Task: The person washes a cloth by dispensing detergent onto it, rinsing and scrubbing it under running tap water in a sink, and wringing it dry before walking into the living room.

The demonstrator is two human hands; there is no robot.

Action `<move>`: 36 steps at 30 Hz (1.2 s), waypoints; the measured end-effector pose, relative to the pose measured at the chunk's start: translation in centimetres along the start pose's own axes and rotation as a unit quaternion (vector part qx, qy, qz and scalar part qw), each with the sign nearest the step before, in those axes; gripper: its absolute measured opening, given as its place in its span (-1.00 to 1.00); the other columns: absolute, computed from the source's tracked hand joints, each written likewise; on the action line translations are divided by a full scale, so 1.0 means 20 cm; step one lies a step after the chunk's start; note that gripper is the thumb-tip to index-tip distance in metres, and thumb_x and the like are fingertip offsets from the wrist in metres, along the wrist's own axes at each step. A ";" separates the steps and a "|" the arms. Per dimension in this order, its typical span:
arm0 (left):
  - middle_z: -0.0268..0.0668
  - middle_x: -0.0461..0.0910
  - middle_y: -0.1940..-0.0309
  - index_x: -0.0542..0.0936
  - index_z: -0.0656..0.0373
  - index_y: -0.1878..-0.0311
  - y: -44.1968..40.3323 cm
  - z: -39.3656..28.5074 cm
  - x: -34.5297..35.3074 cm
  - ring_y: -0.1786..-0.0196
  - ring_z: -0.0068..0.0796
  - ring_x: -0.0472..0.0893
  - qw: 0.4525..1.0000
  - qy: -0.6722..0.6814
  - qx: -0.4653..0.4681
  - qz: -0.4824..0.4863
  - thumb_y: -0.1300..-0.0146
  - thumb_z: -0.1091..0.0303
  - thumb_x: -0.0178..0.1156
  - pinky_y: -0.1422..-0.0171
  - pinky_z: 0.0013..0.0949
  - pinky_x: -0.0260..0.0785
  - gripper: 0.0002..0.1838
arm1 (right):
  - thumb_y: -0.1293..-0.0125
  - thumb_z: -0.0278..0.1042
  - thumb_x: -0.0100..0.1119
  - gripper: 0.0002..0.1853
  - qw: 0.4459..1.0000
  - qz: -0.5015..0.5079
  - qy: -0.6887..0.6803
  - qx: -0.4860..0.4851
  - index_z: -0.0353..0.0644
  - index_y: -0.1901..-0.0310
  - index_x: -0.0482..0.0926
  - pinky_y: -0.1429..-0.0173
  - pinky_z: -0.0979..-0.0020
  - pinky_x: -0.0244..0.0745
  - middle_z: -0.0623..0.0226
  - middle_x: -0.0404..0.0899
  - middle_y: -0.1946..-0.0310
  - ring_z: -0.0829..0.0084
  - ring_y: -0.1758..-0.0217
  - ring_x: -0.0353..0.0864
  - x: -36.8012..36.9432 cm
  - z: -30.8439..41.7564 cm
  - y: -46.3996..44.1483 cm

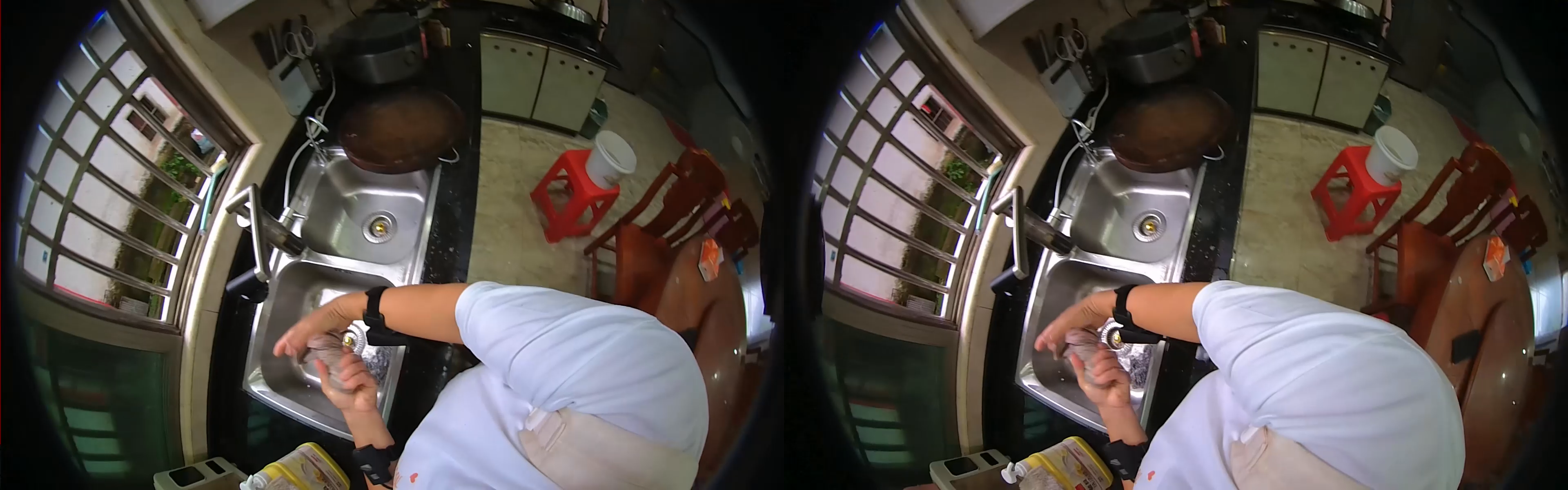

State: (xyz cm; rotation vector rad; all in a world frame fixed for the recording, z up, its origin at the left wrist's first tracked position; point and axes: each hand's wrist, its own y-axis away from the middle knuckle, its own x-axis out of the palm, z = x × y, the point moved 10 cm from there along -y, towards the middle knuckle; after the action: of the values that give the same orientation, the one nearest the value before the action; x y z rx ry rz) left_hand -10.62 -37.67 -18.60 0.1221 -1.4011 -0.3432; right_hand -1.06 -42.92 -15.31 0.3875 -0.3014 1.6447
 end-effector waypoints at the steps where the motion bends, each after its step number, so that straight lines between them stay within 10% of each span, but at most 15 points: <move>1: -0.36 0.32 0.51 0.32 0.39 0.11 0.00 0.06 0.11 0.57 -0.65 0.37 0.994 0.087 -0.028 0.062 -0.11 0.13 0.17 0.58 -0.65 0.31 -0.50 | -0.19 -0.02 0.03 -0.47 0.996 -0.008 -0.088 0.009 -0.10 -0.15 0.32 -0.17 0.48 0.22 0.32 0.37 -0.07 0.49 -0.09 0.35 0.00 -0.01 0.03; 8: -0.38 0.33 0.51 0.25 0.48 0.07 0.03 0.12 0.20 0.58 -0.66 0.38 0.959 0.216 -0.080 0.164 -0.05 0.26 0.23 0.56 -0.64 0.33 -0.46 | -0.17 -0.22 0.06 -0.62 0.996 0.021 -0.072 0.040 -0.33 0.08 0.48 0.10 0.52 0.45 0.29 0.56 0.26 0.53 0.18 0.51 0.05 -0.06 0.10; 17: -0.33 0.30 0.45 0.34 0.25 0.09 0.03 -0.01 -0.08 0.58 -0.67 0.29 0.999 -0.035 -0.030 -0.025 -0.03 0.31 0.16 0.67 -0.70 0.17 -0.61 | 0.06 -0.40 0.21 -0.88 0.957 -0.148 0.247 0.029 -0.27 0.55 0.60 0.49 0.52 0.39 0.36 0.55 0.67 0.57 0.59 0.49 0.02 -0.02 0.03; 23: -0.38 0.33 0.63 0.43 0.06 0.42 0.02 -0.06 -0.19 0.75 -0.69 0.24 0.958 -0.225 0.071 -0.165 0.01 0.34 0.12 0.83 -0.68 -0.01 -0.90 | 0.11 -0.36 0.11 -0.84 0.887 -0.162 0.421 0.101 -0.28 0.54 0.57 0.46 0.39 0.40 0.24 0.54 0.65 0.40 0.58 0.51 0.02 -0.08 0.05; 36: -0.36 0.36 0.67 0.38 0.12 0.38 0.08 -0.18 -0.40 0.72 -0.65 0.32 0.853 -0.415 0.154 -0.277 -0.15 0.23 -0.04 0.77 -0.62 0.03 -0.83 | 0.12 -0.47 0.08 -0.79 0.741 -0.097 0.653 0.124 -0.28 0.40 0.62 0.20 0.22 0.51 0.03 0.58 0.35 0.12 0.25 0.60 0.06 -0.27 -0.01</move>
State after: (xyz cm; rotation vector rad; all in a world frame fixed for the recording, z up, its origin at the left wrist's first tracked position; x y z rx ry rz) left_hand -7.96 -34.08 -26.38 0.7222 -2.2766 -0.6990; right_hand -1.37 -39.56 -19.60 -0.5804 1.0006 1.3831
